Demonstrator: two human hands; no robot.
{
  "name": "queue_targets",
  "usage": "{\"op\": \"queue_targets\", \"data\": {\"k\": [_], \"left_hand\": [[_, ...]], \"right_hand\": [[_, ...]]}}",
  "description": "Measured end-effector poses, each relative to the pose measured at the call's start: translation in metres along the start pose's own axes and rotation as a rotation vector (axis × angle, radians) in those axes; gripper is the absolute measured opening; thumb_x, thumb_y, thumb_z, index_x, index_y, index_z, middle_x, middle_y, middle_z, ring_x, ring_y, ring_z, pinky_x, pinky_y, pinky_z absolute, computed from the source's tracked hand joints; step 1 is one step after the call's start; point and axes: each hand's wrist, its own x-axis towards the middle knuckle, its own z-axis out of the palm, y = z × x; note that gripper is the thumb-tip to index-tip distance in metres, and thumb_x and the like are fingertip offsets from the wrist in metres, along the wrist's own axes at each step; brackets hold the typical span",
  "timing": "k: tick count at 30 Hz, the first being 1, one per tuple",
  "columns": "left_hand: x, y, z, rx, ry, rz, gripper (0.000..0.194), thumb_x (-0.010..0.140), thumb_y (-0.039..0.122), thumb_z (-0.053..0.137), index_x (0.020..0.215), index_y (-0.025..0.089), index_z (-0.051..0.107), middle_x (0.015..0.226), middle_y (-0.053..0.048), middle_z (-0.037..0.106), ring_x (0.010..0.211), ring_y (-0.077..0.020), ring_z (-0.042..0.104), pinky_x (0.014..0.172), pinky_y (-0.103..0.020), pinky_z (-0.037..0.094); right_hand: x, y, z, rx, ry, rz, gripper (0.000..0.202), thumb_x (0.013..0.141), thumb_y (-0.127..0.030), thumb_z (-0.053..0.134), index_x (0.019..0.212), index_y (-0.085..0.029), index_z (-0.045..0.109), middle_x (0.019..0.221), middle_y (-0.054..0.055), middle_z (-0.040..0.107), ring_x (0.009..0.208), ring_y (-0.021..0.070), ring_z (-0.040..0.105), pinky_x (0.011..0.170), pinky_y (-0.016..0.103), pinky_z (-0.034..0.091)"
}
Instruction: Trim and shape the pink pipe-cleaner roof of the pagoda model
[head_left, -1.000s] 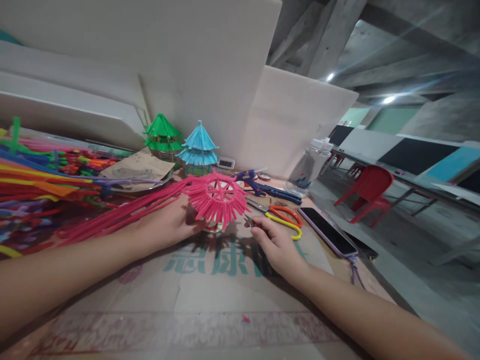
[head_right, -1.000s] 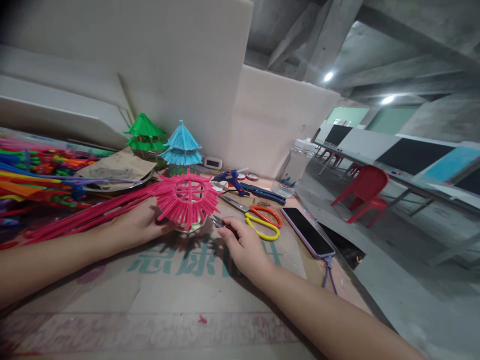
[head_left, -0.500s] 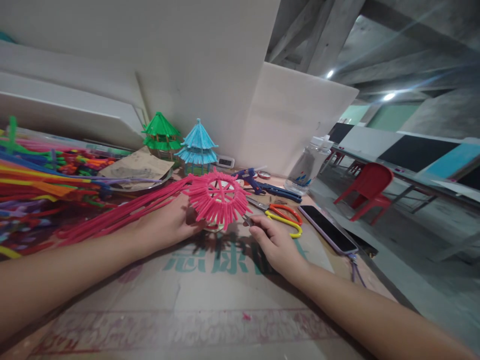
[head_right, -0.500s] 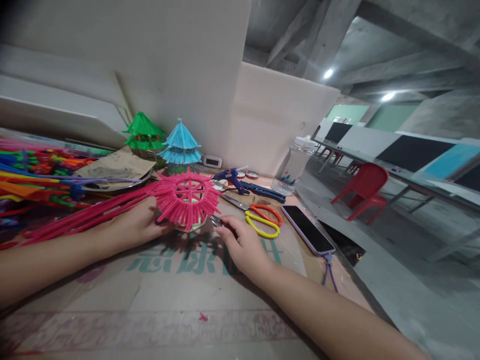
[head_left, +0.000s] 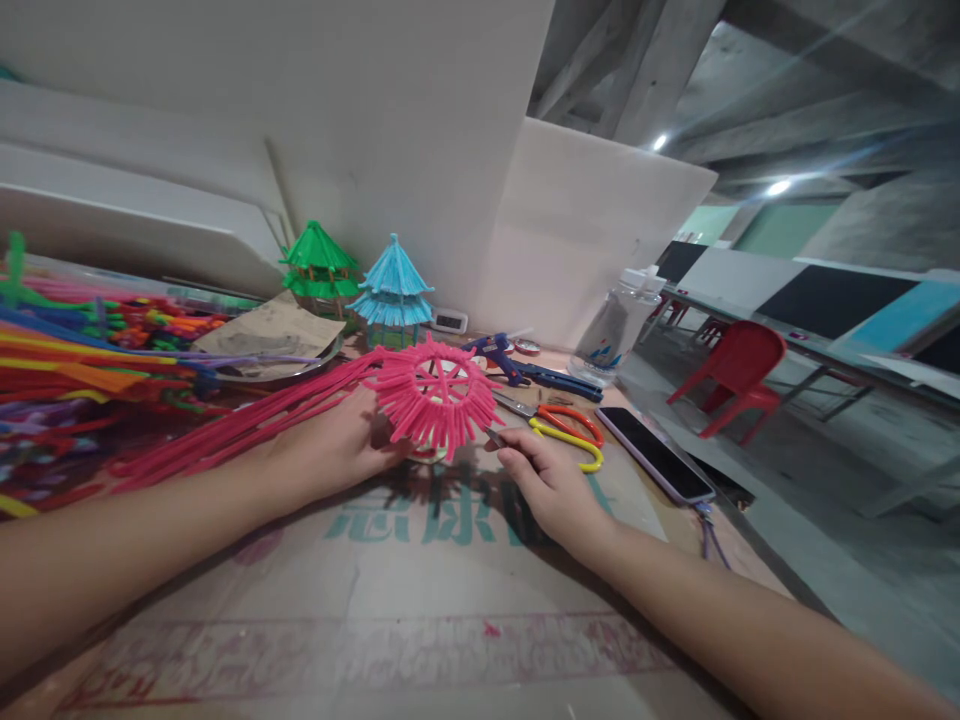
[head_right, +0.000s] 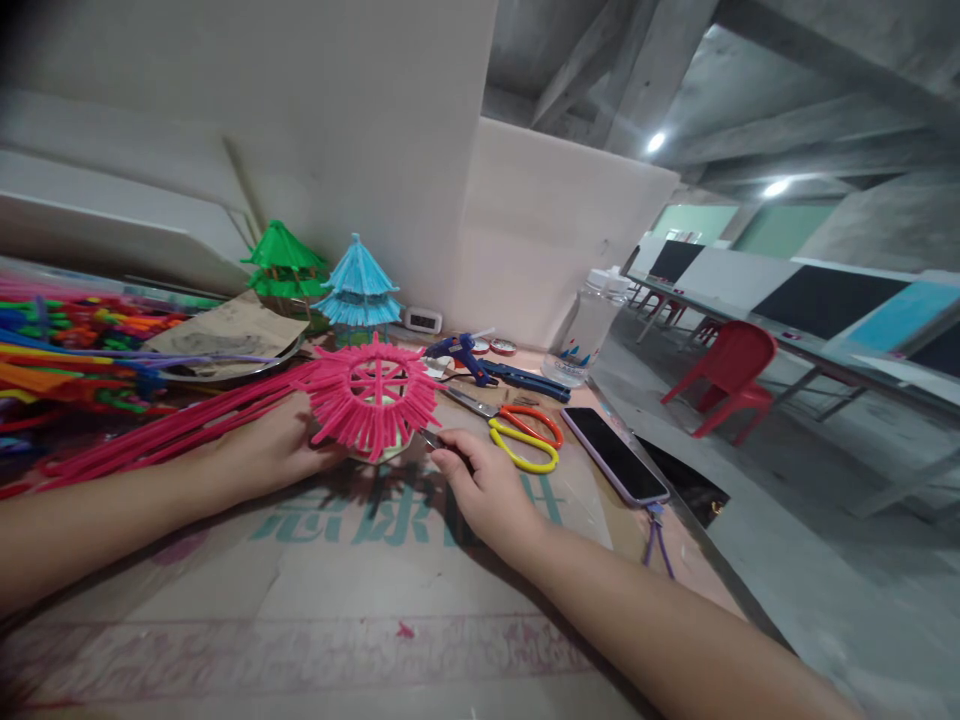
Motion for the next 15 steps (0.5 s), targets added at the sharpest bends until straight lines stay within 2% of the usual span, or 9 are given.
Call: {"op": "queue_targets", "data": {"k": [4, 8, 15], "left_hand": [[-0.001, -0.004, 0.001, -0.02, 0.025, -0.014, 0.031, 0.091, 0.052, 0.072, 0.108, 0.027, 0.075, 0.097, -0.006, 0.078, 0.092, -0.0281, 0.074, 0.098, -0.043, 0.058], [-0.001, -0.006, 0.002, -0.039, 0.018, -0.007, 0.033, 0.091, 0.053, 0.071, 0.111, 0.027, 0.074, 0.099, -0.006, 0.078, 0.091, -0.0276, 0.074, 0.095, -0.043, 0.059], [-0.003, -0.012, 0.004, -0.057, 0.007, -0.034, 0.026, 0.088, 0.052, 0.075, 0.098, 0.028, 0.075, 0.091, -0.004, 0.076, 0.093, -0.028, 0.074, 0.093, -0.041, 0.058]], "right_hand": [[0.001, -0.001, 0.0, 0.01, 0.002, -0.013, 0.021, 0.099, -0.032, 0.053, 0.094, -0.021, 0.07, 0.09, 0.008, 0.079, 0.082, 0.0236, 0.073, 0.073, 0.032, 0.055], [0.001, -0.002, 0.0, 0.01, 0.012, -0.007, 0.022, 0.098, -0.033, 0.053, 0.09, -0.021, 0.069, 0.086, 0.007, 0.077, 0.079, 0.0235, 0.071, 0.069, 0.031, 0.053], [0.001, -0.002, -0.001, 0.014, 0.017, 0.018, 0.023, 0.097, -0.035, 0.055, 0.099, -0.019, 0.071, 0.09, 0.008, 0.078, 0.079, 0.0233, 0.07, 0.07, 0.032, 0.053]]}}
